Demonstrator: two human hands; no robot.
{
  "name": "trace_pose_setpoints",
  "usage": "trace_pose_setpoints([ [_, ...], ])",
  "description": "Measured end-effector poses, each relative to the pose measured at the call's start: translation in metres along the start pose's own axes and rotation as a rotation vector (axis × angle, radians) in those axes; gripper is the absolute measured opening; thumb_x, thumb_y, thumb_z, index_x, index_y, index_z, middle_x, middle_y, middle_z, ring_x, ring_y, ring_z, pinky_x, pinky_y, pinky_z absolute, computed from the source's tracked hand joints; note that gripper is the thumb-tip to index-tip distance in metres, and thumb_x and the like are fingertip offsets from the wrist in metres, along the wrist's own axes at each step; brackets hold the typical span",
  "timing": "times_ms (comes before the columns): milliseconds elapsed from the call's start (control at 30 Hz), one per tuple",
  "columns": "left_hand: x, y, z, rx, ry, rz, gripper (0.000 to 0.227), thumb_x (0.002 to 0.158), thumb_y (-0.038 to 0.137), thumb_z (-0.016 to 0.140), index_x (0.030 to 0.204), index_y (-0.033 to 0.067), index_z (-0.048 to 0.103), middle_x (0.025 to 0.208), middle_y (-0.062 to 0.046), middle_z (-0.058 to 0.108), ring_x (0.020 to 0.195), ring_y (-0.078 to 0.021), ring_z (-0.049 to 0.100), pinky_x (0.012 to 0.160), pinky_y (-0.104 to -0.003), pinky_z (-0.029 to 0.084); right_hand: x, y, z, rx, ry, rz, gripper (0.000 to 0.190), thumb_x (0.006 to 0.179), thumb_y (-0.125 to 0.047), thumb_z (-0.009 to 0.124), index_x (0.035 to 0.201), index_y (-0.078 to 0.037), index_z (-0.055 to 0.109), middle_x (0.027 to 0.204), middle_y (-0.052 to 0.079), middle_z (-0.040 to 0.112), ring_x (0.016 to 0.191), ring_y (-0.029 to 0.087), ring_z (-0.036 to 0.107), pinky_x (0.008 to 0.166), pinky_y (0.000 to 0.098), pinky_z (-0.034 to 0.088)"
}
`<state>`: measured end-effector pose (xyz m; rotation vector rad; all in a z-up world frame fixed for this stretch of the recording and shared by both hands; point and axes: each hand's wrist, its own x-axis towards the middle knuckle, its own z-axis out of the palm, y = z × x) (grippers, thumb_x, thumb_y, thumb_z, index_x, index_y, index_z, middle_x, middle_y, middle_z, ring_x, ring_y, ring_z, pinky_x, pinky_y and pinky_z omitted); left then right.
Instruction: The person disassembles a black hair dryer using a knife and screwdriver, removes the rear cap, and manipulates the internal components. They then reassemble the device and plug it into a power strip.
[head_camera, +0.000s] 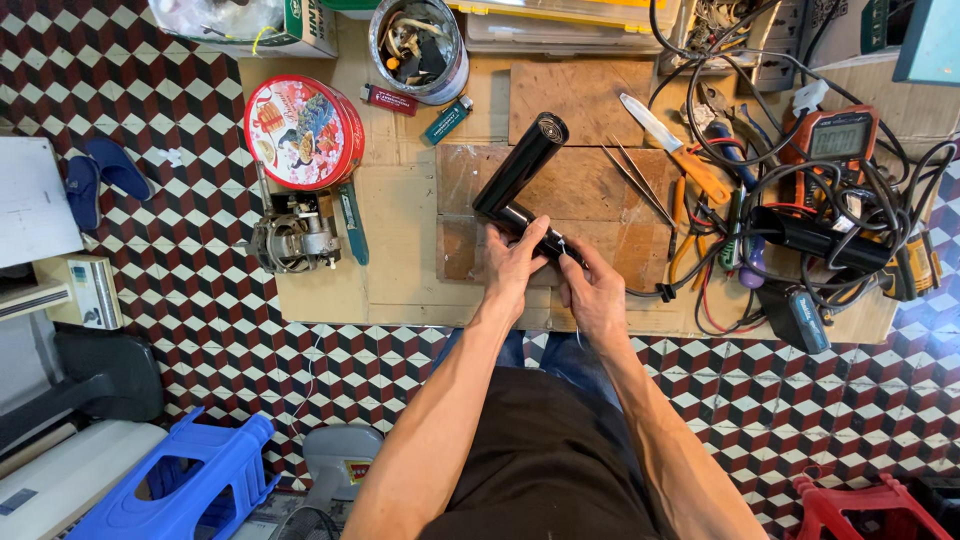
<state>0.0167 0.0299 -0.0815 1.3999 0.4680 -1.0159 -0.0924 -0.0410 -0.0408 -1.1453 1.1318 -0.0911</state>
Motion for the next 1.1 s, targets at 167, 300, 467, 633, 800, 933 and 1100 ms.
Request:
trace_pose_setpoints([
  [167,-0.001,0.0,0.0,-0.016,-0.02,0.015,0.061,0.081,0.032,0.084,0.122,0.0054,0.047,0.114,-0.011,0.061,0.101,-0.0202,0.066,0.084,-0.044,0.062,-0.002,-0.004,0.003,0.183,0.031,0.093,0.039,0.098,-0.015,0.063,0.136,-0.002,0.063,0.061,-0.003,0.056,0.046,0.007,0.047,0.041,0.0243,0.031],
  [300,-0.002,0.004,-0.001,0.011,-0.013,0.022,0.061,0.08,0.033,0.083,0.122,0.0076,0.047,0.115,-0.01,0.061,0.102,-0.0198,0.066,0.084,-0.043,0.062,-0.002,-0.018,-0.002,-0.146,0.004,0.068,0.039,0.1,-0.017,0.062,0.136,-0.005,0.064,0.056,-0.002,0.055,0.048,0.006,0.049,0.045,0.0236,0.035],
  [467,-0.003,0.003,-0.001,0.014,-0.031,0.023,0.059,0.082,0.032,0.082,0.121,0.0059,0.047,0.115,-0.011,0.06,0.103,-0.0204,0.066,0.084,-0.042,0.062,0.001,-0.022,-0.009,-0.208,0.007,0.09,0.038,0.099,-0.017,0.064,0.134,-0.004,0.067,0.054,-0.002,0.055,0.048,0.006,0.049,0.045,0.0241,0.035],
  [633,-0.002,-0.001,0.001,-0.04,-0.017,0.041,0.059,0.081,0.031,0.083,0.12,0.0051,0.046,0.113,-0.011,0.059,0.1,-0.0217,0.067,0.083,-0.042,0.065,-0.01,0.007,0.017,0.016,0.166,0.001,0.041,0.1,-0.015,0.064,0.138,-0.003,0.063,0.058,-0.002,0.054,0.049,0.006,0.048,0.044,0.0239,0.037],
  [800,-0.002,-0.001,0.0,-0.01,-0.016,0.028,0.059,0.082,0.031,0.082,0.121,0.0059,0.045,0.115,-0.011,0.059,0.101,-0.0211,0.066,0.084,-0.042,0.063,-0.009,0.012,0.017,0.044,0.17,-0.047,0.04,0.101,-0.014,0.064,0.139,-0.001,0.063,0.062,-0.002,0.055,0.052,0.005,0.05,0.047,0.0239,0.041],
  [933,0.0,-0.002,-0.001,0.022,-0.018,0.028,0.06,0.081,0.032,0.082,0.122,0.008,0.046,0.115,-0.01,0.06,0.103,-0.0205,0.067,0.085,-0.043,0.063,-0.011,0.0,0.003,-0.182,0.159,-0.058,0.041,0.099,-0.014,0.063,0.139,-0.003,0.062,0.06,-0.001,0.058,0.053,0.005,0.052,0.047,0.0242,0.043],
  [1100,0.001,-0.006,-0.002,0.041,-0.034,0.027,0.059,0.083,0.034,0.081,0.123,0.0075,0.046,0.117,-0.009,0.06,0.107,-0.0202,0.065,0.089,-0.045,0.06,-0.008,-0.012,-0.01,-0.058,0.143,0.003,0.038,0.102,-0.017,0.063,0.138,-0.003,0.065,0.061,0.002,0.057,0.049,0.006,0.049,0.045,0.0239,0.037],
])
